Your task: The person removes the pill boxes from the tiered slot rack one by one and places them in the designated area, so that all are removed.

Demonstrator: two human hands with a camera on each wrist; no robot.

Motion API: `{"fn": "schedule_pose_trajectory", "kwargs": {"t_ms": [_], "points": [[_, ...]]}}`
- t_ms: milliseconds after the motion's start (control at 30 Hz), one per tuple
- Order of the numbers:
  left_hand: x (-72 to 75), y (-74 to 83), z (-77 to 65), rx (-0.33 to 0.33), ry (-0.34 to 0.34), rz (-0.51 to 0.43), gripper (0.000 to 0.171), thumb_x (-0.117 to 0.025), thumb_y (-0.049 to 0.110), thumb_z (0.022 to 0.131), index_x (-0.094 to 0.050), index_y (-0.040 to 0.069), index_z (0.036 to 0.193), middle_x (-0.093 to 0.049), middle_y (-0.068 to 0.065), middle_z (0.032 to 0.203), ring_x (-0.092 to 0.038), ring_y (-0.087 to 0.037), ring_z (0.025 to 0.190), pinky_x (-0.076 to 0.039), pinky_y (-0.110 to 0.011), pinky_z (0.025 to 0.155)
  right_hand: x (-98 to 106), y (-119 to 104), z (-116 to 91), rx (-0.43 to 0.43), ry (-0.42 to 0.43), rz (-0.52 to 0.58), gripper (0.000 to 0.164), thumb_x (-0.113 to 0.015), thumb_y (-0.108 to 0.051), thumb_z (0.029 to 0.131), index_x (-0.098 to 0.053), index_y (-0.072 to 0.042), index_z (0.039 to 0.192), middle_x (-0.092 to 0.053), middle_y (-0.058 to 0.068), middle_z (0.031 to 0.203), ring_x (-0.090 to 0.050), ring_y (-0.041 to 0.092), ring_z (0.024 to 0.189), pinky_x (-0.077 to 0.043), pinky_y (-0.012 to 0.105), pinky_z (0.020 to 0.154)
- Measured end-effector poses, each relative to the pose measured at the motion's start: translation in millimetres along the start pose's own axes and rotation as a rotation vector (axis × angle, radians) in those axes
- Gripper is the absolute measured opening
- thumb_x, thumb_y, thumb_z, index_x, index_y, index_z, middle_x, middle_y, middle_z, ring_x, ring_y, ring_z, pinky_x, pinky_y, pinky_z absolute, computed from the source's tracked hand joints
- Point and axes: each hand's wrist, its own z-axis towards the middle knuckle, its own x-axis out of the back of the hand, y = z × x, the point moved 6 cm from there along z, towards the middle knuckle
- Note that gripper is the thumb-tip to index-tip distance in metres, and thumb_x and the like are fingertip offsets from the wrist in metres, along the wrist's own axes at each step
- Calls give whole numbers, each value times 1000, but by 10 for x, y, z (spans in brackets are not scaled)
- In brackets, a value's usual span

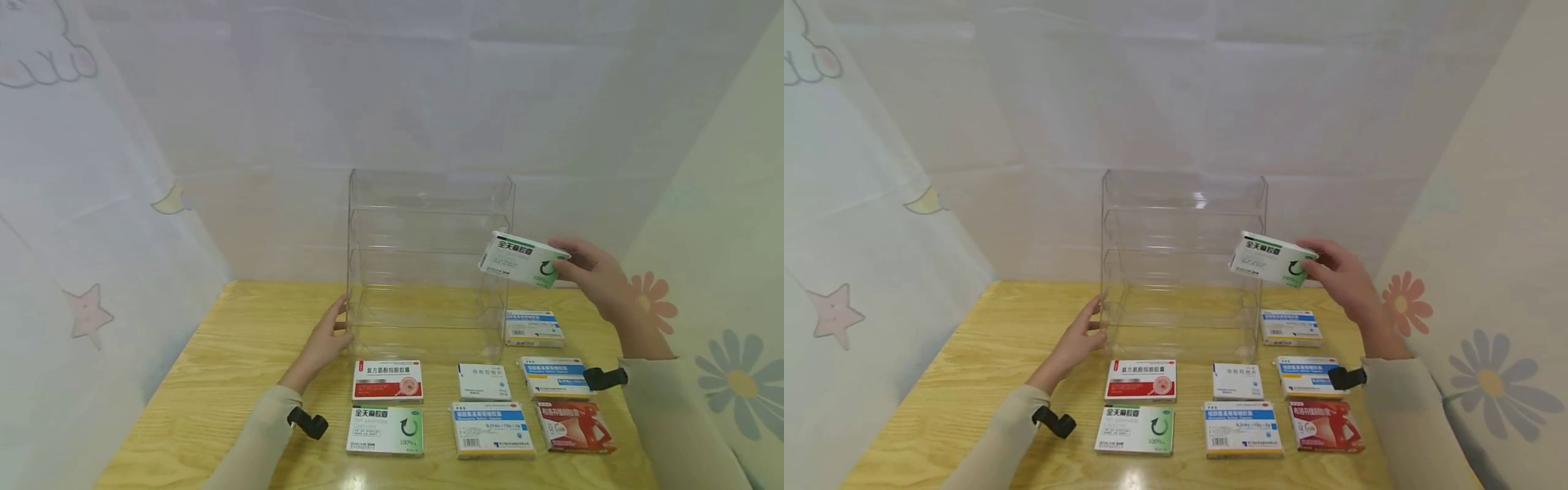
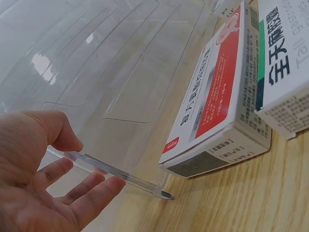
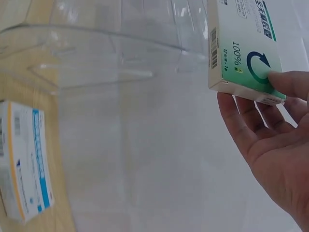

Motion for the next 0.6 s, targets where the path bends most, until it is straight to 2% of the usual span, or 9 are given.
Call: {"fn": "schedule_pose_trajectory", "kwargs": {"t_ms": [133,167,267,300,367,400,433,533,600], "points": [[-3,-7,-9,7,-7,-6,85,-58,0,93,-18,29,163,-30,-12,161,-46,-40,132,-56,-37,79,180,187,-167,-83,-13,-54,42,-57,-23,104,-54,-11,144,-64,-15,121,-64,8,102,-50,16,85],[-4,-8,-8,7,-8,-8,85,-58,0,92,-19,29,163,-30,-12,161,-46,-41,132,-56,-37,79,226,231,-212,-103,-12,-76,42,-57,-25,104,-53,-13,145,-64,-17,120,-58,6,110,-46,19,95],[-8,-13,-10,8,-6,-13,85,-58,-1,92,-19,29,162,-30,-12,161,-46,-41,132,-56,-37,79,362,365,-336,-138,-7,-117,42,-55,-26,105,-53,-14,146,-64,-23,116,-56,10,113,-41,24,97],[-10,-13,-10,7,-7,-16,85,-58,-1,93,-19,28,162,-30,-12,161,-45,-42,132,-56,-37,79,406,403,-381,-133,-9,-129,42,-54,-24,105,-53,-13,146,-65,-22,115,-51,11,116,-41,24,95],[-16,-9,-8,9,-5,-21,85,-58,-1,93,-20,29,162,-30,-12,161,-45,-41,132,-57,-36,79,495,485,-486,-131,-27,-106,43,-53,-21,106,-51,-12,148,-63,-18,118,-25,13,136,-39,21,92],[-20,-5,-10,9,-7,-23,85,-58,-1,93,-19,29,162,-29,-12,161,-45,-41,132,-57,-35,79,531,531,-530,-121,-46,-89,43,-52,-18,106,-49,-10,149,-58,-14,125,-26,14,135,-41,15,82],[-23,0,-9,8,-8,-25,85,-57,-1,93,-19,29,163,-29,-12,161,-45,-40,132,-57,-35,79,567,580,-583,-117,-65,-69,44,-51,-16,106,-48,-9,150,-49,-8,138,-13,16,138,-41,12,82],[-25,22,-9,11,-6,-25,85,-57,-1,93,-19,29,163,-29,-12,161,-45,-40,132,-57,-35,79,681,769,-716,-140,-93,-55,46,-50,-13,106,-45,-7,151,-38,-3,146,-17,3,138,-44,9,80],[-22,31,-6,10,-6,-14,85,-57,-2,92,-19,28,163,-29,-13,162,-46,-40,132,-56,-35,79,749,896,-776,-152,-91,-65,46,-51,-11,106,-45,-4,150,-43,-12,143,-47,-7,117,-49,11,80]]}}
